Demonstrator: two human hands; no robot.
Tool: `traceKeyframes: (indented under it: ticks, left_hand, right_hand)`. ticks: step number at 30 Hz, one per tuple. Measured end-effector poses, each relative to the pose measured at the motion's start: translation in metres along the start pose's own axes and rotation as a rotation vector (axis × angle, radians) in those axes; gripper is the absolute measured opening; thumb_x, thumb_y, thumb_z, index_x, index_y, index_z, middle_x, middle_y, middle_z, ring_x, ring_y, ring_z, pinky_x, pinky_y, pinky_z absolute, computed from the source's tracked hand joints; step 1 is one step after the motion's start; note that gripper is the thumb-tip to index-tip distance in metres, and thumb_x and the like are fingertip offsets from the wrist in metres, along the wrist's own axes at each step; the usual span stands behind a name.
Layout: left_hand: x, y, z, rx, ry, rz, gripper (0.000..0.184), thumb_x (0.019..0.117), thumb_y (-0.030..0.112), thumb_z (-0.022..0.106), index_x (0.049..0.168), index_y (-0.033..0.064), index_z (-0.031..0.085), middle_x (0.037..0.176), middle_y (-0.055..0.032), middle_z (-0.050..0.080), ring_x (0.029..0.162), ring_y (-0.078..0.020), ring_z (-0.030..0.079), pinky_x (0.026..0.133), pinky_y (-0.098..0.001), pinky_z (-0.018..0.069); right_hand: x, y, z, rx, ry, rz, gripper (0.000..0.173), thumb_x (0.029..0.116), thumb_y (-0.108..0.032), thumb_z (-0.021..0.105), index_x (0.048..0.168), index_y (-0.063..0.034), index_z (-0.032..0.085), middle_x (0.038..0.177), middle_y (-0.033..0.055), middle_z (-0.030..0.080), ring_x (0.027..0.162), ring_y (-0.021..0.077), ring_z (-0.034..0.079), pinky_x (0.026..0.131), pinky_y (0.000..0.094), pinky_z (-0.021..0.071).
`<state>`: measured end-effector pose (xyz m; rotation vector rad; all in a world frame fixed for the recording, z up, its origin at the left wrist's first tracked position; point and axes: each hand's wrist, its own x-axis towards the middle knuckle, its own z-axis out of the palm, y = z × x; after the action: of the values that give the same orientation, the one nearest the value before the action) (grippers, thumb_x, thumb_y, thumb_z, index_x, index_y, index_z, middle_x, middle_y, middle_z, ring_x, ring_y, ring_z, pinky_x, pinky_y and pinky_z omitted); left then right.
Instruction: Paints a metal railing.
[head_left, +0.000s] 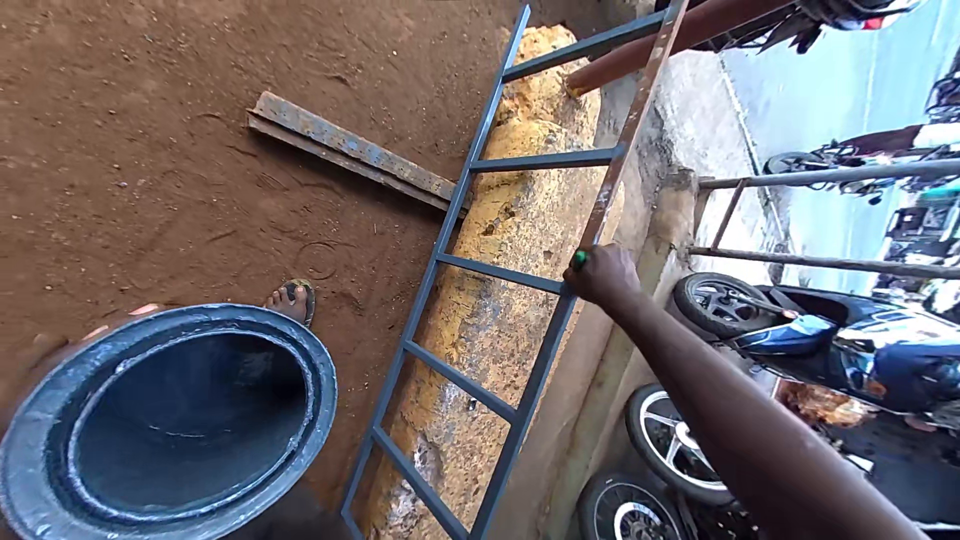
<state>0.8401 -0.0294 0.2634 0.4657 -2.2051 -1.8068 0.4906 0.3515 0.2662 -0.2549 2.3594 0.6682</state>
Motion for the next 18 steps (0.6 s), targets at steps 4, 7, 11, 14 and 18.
traceKeyframes:
  ticks: [4, 7, 11, 14, 18]
  left_hand:
    - [-0.004, 0.0, -0.007, -0.025, -0.04, -0.046, 0.064, 0.0775, 0.022, 0.087, 0.126, -0.0069, 0.058, 0.116, -0.0024, 0.072, 0.113, 0.001, 0.065, 0.101, -0.0199, 0.052]
    - [-0.003, -0.001, -0.008, 0.119, -0.018, 0.037, 0.063, 0.0779, 0.021, 0.087, 0.125, -0.0085, 0.058, 0.115, -0.0061, 0.072, 0.111, 0.0006, 0.066, 0.1, -0.0188, 0.0515]
    - [-0.007, -0.002, -0.007, 0.244, 0.007, 0.001, 0.069, 0.0727, 0.024, 0.09, 0.119, -0.0156, 0.057, 0.11, -0.0123, 0.073, 0.107, -0.0004, 0.067, 0.099, -0.0167, 0.0504]
    - [-0.008, -0.001, -0.009, 0.316, -0.069, -0.075, 0.064, 0.0754, 0.023, 0.087, 0.117, -0.0188, 0.061, 0.11, -0.0165, 0.073, 0.105, -0.0005, 0.068, 0.098, -0.0138, 0.0479]
    - [-0.009, -0.001, -0.005, 0.281, -0.06, -0.003, 0.062, 0.0792, 0.019, 0.084, 0.119, -0.0191, 0.057, 0.112, -0.0158, 0.072, 0.108, -0.0015, 0.067, 0.098, -0.0156, 0.0488]
  right_hand:
    - [-0.048, -0.017, 0.04, -0.16, -0.171, -0.201, 0.02, 0.0922, -0.022, 0.069, 0.1, -0.0031, 0.07, 0.095, 0.023, 0.07, 0.09, 0.0454, 0.07, 0.07, 0.0641, 0.0533]
    - [-0.057, -0.033, 0.039, -0.161, -0.372, -0.183, 0.021, 0.0909, -0.026, 0.071, 0.087, -0.0051, 0.07, 0.09, 0.0182, 0.07, 0.09, 0.0393, 0.069, 0.072, 0.0606, 0.0533]
    - [-0.014, -0.007, 0.004, -0.022, -0.181, 0.044, 0.03, 0.0947, -0.028, 0.07, 0.088, 0.0017, 0.07, 0.094, 0.028, 0.069, 0.094, 0.0491, 0.068, 0.075, 0.0697, 0.0509]
    - [-0.007, 0.007, -0.004, -0.019, 0.083, 0.024, 0.023, 0.0954, -0.024, 0.066, 0.094, -0.002, 0.07, 0.094, 0.0278, 0.07, 0.093, 0.0509, 0.068, 0.072, 0.0691, 0.0505]
    - [-0.065, -0.002, 0.043, -0.111, -0.143, -0.197, 0.021, 0.0893, -0.02, 0.072, 0.104, -0.0044, 0.072, 0.097, 0.0225, 0.07, 0.093, 0.0453, 0.069, 0.074, 0.0648, 0.0535]
